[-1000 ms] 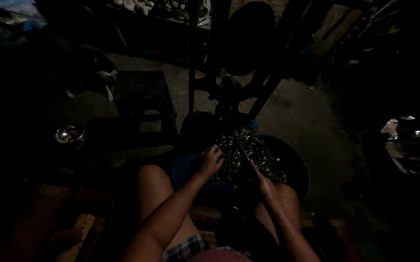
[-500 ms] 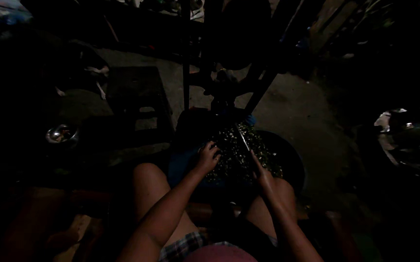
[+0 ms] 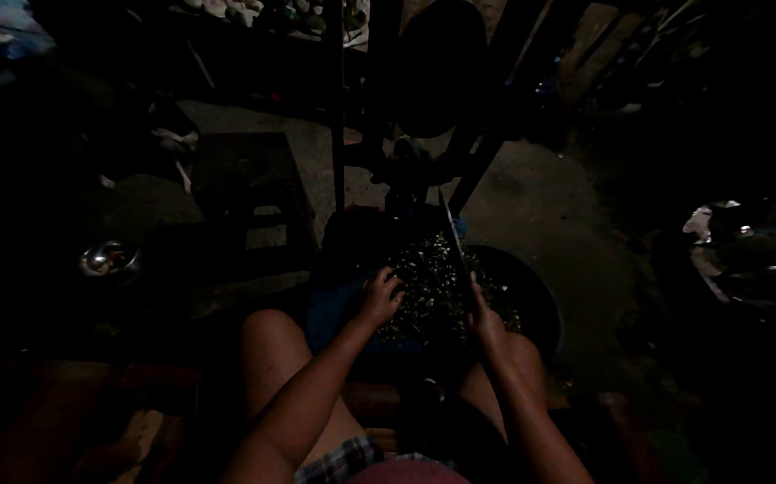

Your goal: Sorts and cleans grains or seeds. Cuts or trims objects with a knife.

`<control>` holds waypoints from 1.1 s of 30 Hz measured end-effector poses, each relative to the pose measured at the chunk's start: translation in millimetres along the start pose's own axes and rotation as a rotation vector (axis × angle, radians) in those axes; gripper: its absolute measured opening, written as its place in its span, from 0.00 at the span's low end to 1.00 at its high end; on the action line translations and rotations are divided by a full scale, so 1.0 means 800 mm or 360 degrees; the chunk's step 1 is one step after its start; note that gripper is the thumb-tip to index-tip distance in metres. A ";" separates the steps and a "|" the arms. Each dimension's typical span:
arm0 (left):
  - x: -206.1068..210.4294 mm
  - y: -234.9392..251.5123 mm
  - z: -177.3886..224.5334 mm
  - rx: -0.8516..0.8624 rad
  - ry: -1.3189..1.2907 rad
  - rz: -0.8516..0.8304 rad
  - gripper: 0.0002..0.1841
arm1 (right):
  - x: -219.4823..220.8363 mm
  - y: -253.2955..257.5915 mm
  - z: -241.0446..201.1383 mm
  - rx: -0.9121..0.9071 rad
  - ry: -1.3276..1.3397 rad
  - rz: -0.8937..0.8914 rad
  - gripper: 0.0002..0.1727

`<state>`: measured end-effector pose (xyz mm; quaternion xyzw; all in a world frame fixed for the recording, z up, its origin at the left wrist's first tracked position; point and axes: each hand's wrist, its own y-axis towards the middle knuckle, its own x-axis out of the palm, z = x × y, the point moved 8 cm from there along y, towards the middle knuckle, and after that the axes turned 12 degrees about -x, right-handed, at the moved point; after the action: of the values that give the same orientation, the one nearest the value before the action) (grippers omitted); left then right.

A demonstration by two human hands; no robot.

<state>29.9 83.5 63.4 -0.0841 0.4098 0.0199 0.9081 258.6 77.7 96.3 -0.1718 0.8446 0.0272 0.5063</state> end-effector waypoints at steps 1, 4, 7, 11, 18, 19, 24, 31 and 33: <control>0.000 0.000 0.001 0.0004 -0.0005 -0.0003 0.18 | 0.014 0.002 0.012 0.0076 -0.0018 -0.0115 0.39; -0.001 -0.001 0.002 -0.0012 0.0023 -0.0038 0.19 | 0.005 0.004 0.014 0.0135 -0.0016 -0.0234 0.39; -0.005 -0.002 0.003 -0.0008 0.0015 -0.0026 0.19 | -0.039 -0.009 -0.012 0.0094 0.0020 -0.0080 0.37; -0.002 -0.002 0.003 0.0000 -0.0004 -0.0016 0.19 | -0.034 -0.012 0.001 0.0014 0.0043 0.0161 0.39; 0.003 -0.004 0.001 -0.0016 0.0023 -0.0062 0.19 | -0.045 -0.010 0.009 0.0098 0.0034 -0.0008 0.36; 0.003 -0.003 0.002 -0.0018 0.0022 -0.0061 0.19 | -0.054 -0.011 0.004 0.0068 0.0042 0.0093 0.37; 0.006 -0.004 0.003 -0.0017 0.0047 -0.0084 0.19 | 0.001 -0.002 0.046 0.0139 0.0037 -0.0076 0.41; 0.001 -0.003 0.004 -0.0014 0.0029 -0.0086 0.19 | -0.047 -0.012 0.020 0.0038 0.0038 0.0219 0.37; 0.003 -0.004 0.003 0.0001 0.0024 -0.0072 0.19 | -0.026 -0.011 0.034 0.0079 0.0043 0.0141 0.38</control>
<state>33.6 81.1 63.9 -0.0932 0.4146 -0.0013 0.9052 293.3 80.8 102.3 -0.1220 0.8585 0.0262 0.4974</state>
